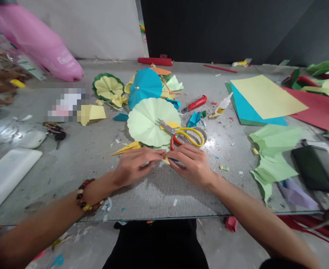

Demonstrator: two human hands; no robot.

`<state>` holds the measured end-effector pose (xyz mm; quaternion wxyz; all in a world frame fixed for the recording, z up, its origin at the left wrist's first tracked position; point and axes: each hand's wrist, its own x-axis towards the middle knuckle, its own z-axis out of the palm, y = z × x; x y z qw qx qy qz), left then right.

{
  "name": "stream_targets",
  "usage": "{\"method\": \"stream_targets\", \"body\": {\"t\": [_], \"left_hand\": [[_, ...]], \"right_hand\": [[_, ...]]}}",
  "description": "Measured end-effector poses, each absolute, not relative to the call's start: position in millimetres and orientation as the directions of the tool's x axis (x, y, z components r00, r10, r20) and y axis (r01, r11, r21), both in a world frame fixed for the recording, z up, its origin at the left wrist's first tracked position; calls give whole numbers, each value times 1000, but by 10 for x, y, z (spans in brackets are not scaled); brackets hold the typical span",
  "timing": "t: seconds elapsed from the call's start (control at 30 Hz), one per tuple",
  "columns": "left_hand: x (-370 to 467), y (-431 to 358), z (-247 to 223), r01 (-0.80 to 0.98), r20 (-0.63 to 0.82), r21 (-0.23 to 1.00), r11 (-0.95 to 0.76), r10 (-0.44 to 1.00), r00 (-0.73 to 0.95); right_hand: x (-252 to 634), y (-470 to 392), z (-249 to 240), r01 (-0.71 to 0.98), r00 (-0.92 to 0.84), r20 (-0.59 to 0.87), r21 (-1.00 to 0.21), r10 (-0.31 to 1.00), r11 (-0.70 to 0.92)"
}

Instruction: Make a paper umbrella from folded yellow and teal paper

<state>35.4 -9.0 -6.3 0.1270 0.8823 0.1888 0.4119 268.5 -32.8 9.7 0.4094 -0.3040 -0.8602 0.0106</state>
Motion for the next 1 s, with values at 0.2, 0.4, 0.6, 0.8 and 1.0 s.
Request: {"method": "stream_targets", "body": {"t": [0.2, 0.4, 0.6, 0.8, 1.0], "left_hand": [[358, -79, -59, 234, 668, 382, -894, 442, 598], [361, -72, -54, 217, 687, 377, -901, 429, 586], [359, -79, -47, 213, 678, 387, -897, 434, 593], [358, -83, -47, 214, 660, 398, -892, 441, 608], [353, -82, -52, 217, 647, 406, -888, 447, 618]], "right_hand": [[2676, -327, 89, 519, -472, 706, -262, 528, 814], [2679, -325, 84, 515, -467, 710, -265, 526, 815], [2672, -326, 93, 518, -469, 712, -257, 522, 816], [2678, -328, 81, 519, -472, 710, -255, 523, 816], [2691, -332, 64, 514, -472, 710, -260, 523, 817]]}}
